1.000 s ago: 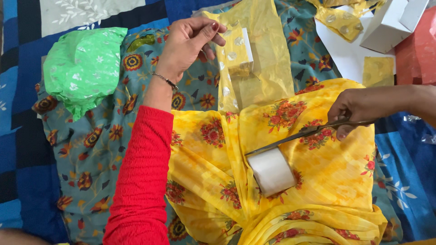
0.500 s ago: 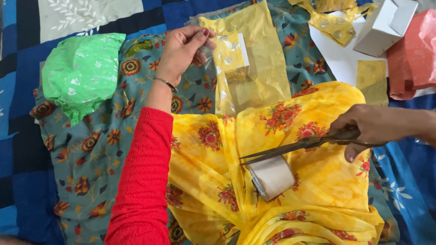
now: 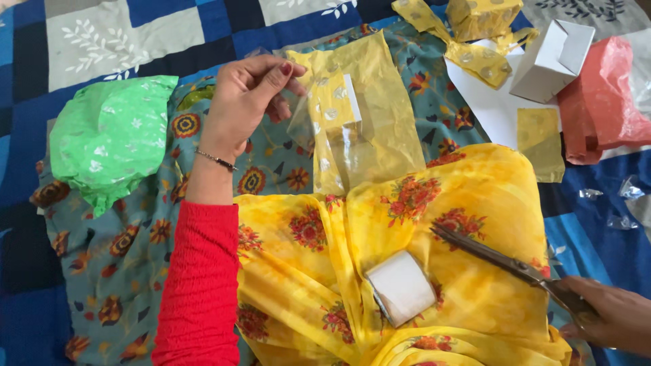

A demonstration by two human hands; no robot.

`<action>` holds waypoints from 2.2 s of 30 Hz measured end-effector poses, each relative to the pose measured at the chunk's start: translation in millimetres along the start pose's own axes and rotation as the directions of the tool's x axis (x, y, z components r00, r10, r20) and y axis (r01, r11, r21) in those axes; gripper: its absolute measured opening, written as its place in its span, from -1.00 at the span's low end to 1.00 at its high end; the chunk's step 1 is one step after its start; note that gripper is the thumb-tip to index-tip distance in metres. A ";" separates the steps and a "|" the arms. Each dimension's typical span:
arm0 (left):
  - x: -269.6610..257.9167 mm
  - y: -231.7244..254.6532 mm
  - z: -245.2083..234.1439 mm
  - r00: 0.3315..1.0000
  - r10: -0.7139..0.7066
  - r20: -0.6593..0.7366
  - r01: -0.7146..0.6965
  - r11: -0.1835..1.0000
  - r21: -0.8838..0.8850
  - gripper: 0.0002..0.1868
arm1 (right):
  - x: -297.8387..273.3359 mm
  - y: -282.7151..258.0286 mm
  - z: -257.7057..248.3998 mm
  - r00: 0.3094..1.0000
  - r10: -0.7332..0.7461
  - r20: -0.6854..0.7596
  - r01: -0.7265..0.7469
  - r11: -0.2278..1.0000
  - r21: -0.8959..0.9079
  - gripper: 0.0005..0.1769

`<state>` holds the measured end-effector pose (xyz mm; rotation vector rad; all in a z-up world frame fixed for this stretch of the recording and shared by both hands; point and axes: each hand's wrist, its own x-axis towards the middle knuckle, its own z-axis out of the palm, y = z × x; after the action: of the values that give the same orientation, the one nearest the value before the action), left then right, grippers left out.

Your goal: The person wraps a white box with yellow patterned wrapping paper on a bed. They cut the paper with scissors, fold the paper around the box, secure it with clear tape, and work with a ribbon roll to finish the wrapped gift.

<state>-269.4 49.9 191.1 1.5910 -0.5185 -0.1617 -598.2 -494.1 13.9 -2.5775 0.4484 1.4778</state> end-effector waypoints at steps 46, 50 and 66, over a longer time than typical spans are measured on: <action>57.3 -293.1 -16.6 0.862 -0.507 0.008 0.494 0.835 -0.241 -0.72 | 170.7 -391.2 -244.2 0.457 -0.522 -0.720 0.889 0.239 0.390 -0.38; 61.0 -303.2 -10.8 0.868 -0.497 -0.007 0.481 0.842 -0.246 -0.73 | 175.0 -392.1 -246.6 0.482 -0.509 -0.713 0.876 0.311 0.370 -0.39; 67.2 -280.3 5.5 0.936 -0.317 -0.156 0.343 0.920 0.188 -0.76 | 161.6 -408.9 -252.1 -0.050 -0.585 -0.810 0.849 0.402 -0.342 -0.72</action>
<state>-148.2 17.9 -68.5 1.8799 -0.1698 -0.2687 -183.3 -203.8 -8.6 -2.3097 -0.6578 -0.3811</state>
